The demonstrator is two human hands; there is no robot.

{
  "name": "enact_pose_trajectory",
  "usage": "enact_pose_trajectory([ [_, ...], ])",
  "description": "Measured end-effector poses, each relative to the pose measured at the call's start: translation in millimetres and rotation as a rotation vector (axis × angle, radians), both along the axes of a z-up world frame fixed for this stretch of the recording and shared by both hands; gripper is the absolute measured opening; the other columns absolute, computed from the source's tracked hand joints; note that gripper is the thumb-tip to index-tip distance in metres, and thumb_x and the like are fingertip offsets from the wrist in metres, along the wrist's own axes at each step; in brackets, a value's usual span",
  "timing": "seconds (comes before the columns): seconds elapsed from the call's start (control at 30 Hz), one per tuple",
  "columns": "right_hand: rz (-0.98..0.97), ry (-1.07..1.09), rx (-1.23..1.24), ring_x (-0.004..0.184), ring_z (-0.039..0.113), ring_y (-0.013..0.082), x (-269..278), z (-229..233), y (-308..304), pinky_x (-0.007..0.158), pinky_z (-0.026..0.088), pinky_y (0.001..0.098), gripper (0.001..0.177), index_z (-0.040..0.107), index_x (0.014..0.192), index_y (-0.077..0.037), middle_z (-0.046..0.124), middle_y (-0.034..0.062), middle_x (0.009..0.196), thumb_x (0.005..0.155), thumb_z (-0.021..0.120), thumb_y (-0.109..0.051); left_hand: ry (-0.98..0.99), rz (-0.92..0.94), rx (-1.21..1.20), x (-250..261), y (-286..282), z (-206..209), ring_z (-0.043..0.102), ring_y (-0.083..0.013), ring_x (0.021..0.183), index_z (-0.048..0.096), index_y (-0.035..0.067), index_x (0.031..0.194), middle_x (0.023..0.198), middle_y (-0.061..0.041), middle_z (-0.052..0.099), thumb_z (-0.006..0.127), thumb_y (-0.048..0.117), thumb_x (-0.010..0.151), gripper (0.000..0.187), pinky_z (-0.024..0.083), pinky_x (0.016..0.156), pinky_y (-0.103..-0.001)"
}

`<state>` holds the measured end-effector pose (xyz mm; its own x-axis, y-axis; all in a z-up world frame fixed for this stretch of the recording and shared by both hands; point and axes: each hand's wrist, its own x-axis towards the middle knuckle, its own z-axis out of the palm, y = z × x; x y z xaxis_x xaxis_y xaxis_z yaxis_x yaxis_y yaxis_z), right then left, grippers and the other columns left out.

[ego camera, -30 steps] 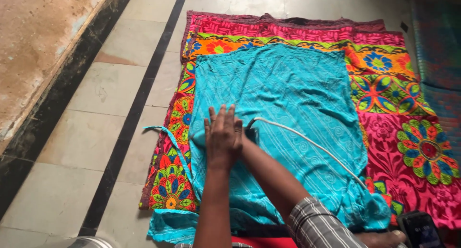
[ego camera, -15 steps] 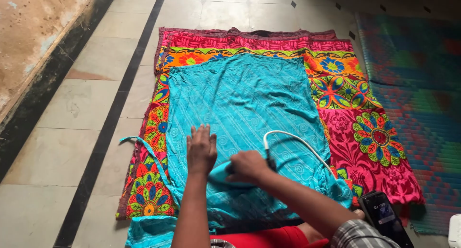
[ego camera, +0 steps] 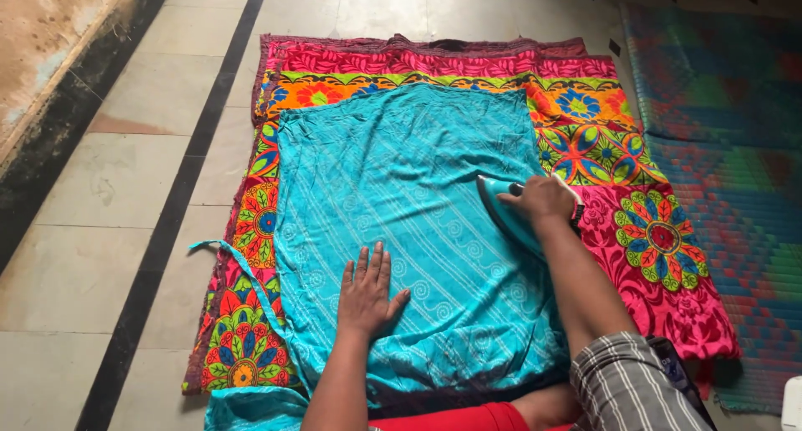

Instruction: Ironing a blue dress on a colorful fabric spread on the floor.

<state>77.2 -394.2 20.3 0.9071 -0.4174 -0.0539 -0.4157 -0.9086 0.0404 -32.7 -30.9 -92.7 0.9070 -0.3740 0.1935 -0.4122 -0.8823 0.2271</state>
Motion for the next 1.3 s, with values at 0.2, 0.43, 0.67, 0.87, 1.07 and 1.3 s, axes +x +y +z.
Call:
enact_pose_trajectory([
  [0.2,0.211,0.019,-0.007,0.099,0.069,0.0399,-30.5,-14.7,-26.7,0.078,0.056,0.0555,0.081,0.076,0.103,-0.009,0.070,0.0187,0.106,0.069,0.075,-0.082,-0.028,0.005,0.020,-3.1,-0.2,-5.9,0.015,-0.0313,0.155,0.032,0.011,0.157,0.168,-0.007,0.019,0.042,0.071,0.092,0.089,0.007,0.122,-0.051],
  [0.43,0.522,0.272,0.075,0.089,0.073,0.0376,-148.3,21.8,11.4,0.077,0.058,0.0519,0.065,0.073,0.093,-0.015,0.074,0.0170,0.092,0.065,0.077,-0.074,0.030,0.021,0.058,-4.6,-1.2,-4.3,0.014,-0.0310,0.155,0.030,0.012,0.157,0.169,-0.007,0.017,0.041,0.071,0.092,0.089,0.007,0.123,-0.050],
  [0.67,0.558,0.154,0.023,0.077,0.073,0.0365,-147.3,14.9,11.5,0.067,0.058,0.0521,0.067,0.070,0.087,-0.014,0.073,0.0151,0.081,0.067,0.075,-0.078,0.027,0.036,0.088,-5.2,-0.6,-2.4,0.014,-0.0303,0.155,0.031,0.014,0.157,0.168,-0.006,0.017,0.039,0.072,0.092,0.087,0.007,0.123,-0.049],
  [0.87,0.305,0.072,0.002,0.082,0.075,0.0344,-90.1,12.2,-10.5,0.069,0.060,0.0520,0.071,0.074,0.094,-0.016,0.074,0.0118,0.090,0.068,0.070,-0.082,0.031,0.036,0.109,-4.9,-1.1,1.0,0.014,-0.0292,0.155,0.031,0.014,0.157,0.168,-0.006,0.018,0.039,0.072,0.092,0.087,0.007,0.123,-0.049],
  [1.07,0.103,0.021,-0.048,0.097,0.074,0.0325,-15.7,-6.1,-51.5,0.075,0.060,0.0503,0.081,0.077,0.103,-0.015,0.075,0.0123,0.102,0.068,0.069,-0.087,-0.015,0.015,0.047,-4.5,0.7,1.0,0.015,-0.0312,0.154,0.033,0.014,0.156,0.167,-0.006,0.020,0.041,0.072,0.091,0.087,0.010,0.122,-0.050],
  [1.3,-0.309,0.010,0.012,0.103,0.073,0.0345,-28.4,-26.1,-153.1,0.074,0.060,0.0486,0.082,0.077,0.111,-0.012,0.076,0.0148,0.114,0.066,0.078,-0.081,0.076,0.009,0.094,-3.4,0.9,10.6,0.016,-0.0306,0.153,0.032,0.014,0.157,0.167,-0.006,0.020,0.042,0.072,0.092,0.087,0.010,0.122,-0.050],
])
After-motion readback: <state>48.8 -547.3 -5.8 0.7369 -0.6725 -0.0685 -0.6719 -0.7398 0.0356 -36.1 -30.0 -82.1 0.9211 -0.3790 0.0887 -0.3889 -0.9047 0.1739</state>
